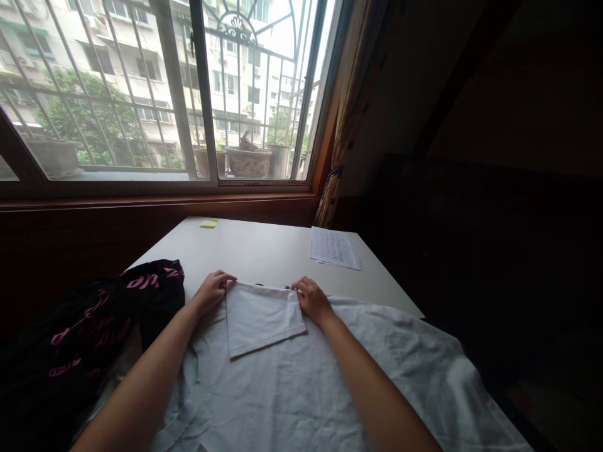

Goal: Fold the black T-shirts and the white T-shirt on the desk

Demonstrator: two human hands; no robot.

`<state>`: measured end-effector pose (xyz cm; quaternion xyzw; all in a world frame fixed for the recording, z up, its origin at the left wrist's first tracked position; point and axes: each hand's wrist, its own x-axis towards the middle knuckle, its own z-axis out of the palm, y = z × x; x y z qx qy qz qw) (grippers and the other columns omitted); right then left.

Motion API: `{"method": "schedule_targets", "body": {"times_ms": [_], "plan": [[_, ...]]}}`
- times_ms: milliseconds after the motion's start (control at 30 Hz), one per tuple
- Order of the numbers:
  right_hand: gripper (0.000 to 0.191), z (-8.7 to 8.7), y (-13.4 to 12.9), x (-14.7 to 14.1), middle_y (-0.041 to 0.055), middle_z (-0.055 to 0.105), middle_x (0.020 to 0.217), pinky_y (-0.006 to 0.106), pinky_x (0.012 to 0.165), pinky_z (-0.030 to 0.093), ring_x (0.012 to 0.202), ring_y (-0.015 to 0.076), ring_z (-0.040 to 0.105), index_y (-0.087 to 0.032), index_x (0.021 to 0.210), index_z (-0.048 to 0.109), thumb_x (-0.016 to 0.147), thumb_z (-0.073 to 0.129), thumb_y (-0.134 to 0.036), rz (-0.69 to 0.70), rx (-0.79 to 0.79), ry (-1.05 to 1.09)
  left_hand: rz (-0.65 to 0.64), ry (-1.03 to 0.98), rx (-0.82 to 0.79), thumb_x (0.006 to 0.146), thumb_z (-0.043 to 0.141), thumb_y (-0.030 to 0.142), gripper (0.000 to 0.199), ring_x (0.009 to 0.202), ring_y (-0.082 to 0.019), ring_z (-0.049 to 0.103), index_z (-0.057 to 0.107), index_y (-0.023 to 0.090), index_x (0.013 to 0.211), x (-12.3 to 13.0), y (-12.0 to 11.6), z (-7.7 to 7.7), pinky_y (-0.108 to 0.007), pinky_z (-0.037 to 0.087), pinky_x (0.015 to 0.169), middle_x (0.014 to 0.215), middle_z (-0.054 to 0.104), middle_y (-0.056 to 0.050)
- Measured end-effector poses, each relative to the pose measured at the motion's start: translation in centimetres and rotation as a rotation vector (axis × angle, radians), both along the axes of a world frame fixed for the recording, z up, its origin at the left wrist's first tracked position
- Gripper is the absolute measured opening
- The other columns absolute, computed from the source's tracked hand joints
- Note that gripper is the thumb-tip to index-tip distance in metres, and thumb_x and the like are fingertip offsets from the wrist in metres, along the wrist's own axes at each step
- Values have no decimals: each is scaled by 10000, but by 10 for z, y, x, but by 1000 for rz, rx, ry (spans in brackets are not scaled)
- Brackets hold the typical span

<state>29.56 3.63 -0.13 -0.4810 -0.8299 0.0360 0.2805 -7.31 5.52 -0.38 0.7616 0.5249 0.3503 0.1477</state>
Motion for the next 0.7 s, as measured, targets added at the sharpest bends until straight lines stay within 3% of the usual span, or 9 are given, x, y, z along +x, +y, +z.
{"method": "schedule_targets", "body": {"times_ms": [200, 700], "plan": [[341, 3, -2, 1, 19, 595, 1041, 256, 787, 487, 819, 150, 603, -282, 1071, 702, 898, 500, -70, 41, -12, -9, -50, -34, -27, 798, 514, 158, 316, 895, -198, 656, 794, 203, 938, -3, 4, 4, -314, 536, 854, 952, 678, -65], [206, 0, 14, 3, 3, 623, 884, 237, 760, 424, 812, 160, 574, -234, 881, 605, 856, 483, -70, -99, -42, 21, 138, -28, 33, 788, 518, 217, 265, 866, -212, 655, 775, 202, 849, -6, 15, -8, -338, 527, 867, 900, 678, -59]]}}
